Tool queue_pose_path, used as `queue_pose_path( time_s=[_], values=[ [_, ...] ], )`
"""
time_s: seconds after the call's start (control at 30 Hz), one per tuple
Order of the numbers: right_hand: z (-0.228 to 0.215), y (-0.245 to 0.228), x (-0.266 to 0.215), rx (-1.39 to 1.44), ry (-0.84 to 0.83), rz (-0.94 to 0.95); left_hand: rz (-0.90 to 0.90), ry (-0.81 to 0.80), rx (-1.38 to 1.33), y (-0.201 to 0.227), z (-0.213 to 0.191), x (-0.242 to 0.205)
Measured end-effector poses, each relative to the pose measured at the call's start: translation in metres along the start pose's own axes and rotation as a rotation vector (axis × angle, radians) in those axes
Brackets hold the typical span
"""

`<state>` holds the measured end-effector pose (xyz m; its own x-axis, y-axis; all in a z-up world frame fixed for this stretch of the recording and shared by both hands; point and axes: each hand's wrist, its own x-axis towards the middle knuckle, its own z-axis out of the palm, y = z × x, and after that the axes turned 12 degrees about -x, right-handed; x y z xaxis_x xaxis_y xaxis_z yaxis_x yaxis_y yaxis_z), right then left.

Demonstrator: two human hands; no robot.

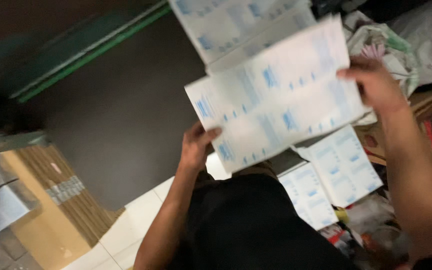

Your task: The person repeatedly picks up stacks of white papers with blue printed text from the floor and a table, folds them in half by hand, and places them into a pile on the table. The person moves between different stacks of paper to continue the folding process.

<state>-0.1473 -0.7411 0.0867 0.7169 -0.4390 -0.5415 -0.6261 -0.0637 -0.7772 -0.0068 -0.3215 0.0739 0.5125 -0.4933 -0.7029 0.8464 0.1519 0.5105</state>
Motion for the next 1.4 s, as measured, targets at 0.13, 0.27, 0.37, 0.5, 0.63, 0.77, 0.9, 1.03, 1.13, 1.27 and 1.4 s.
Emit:
queue_pose_path(
  time_s=[0.13,0.27,0.37,0.5,0.63,0.77,0.9,1.03,1.13,1.27,1.4],
  values=[
    [-0.039,0.004,0.072,-0.17,0.052,-0.139,0.081,0.158,0.072,-0.002,0.051,0.048],
    [-0.026,0.036,0.13,-0.055,0.099,0.086,0.008,0.33,0.028,-0.016,0.065,0.088],
    [-0.029,0.035,0.154,-0.02,0.018,0.097,0.022,0.345,0.012,-0.015,0.066,0.099],
    [-0.033,0.016,0.137,-0.097,0.071,0.185,0.011,0.363,0.28,-0.004,0.097,0.066],
    [-0.039,0.035,0.159,0.088,-0.098,0.082,0.023,0.429,0.255,-0.008,0.095,0.079],
    [-0.039,0.044,0.161,0.088,-0.139,0.126,0.059,0.409,0.175,-0.012,0.099,0.074],
    [-0.037,0.057,0.162,0.098,-0.042,0.058,0.302,0.532,0.636,-0.049,0.068,0.102],
    [-0.034,0.043,0.157,-0.017,-0.013,0.043,-0.035,0.475,0.27,0.004,0.137,0.07],
    [-0.035,0.033,0.151,-0.041,-0.037,0.119,-0.086,0.542,0.197,0.009,0.142,0.073],
    [-0.036,0.03,0.154,0.095,-0.071,0.224,-0.024,0.49,0.222,0.009,0.14,0.073],
    [-0.036,0.008,0.15,-0.128,-0.131,0.148,-0.091,0.542,0.063,0.01,0.136,0.077]
  ],
)
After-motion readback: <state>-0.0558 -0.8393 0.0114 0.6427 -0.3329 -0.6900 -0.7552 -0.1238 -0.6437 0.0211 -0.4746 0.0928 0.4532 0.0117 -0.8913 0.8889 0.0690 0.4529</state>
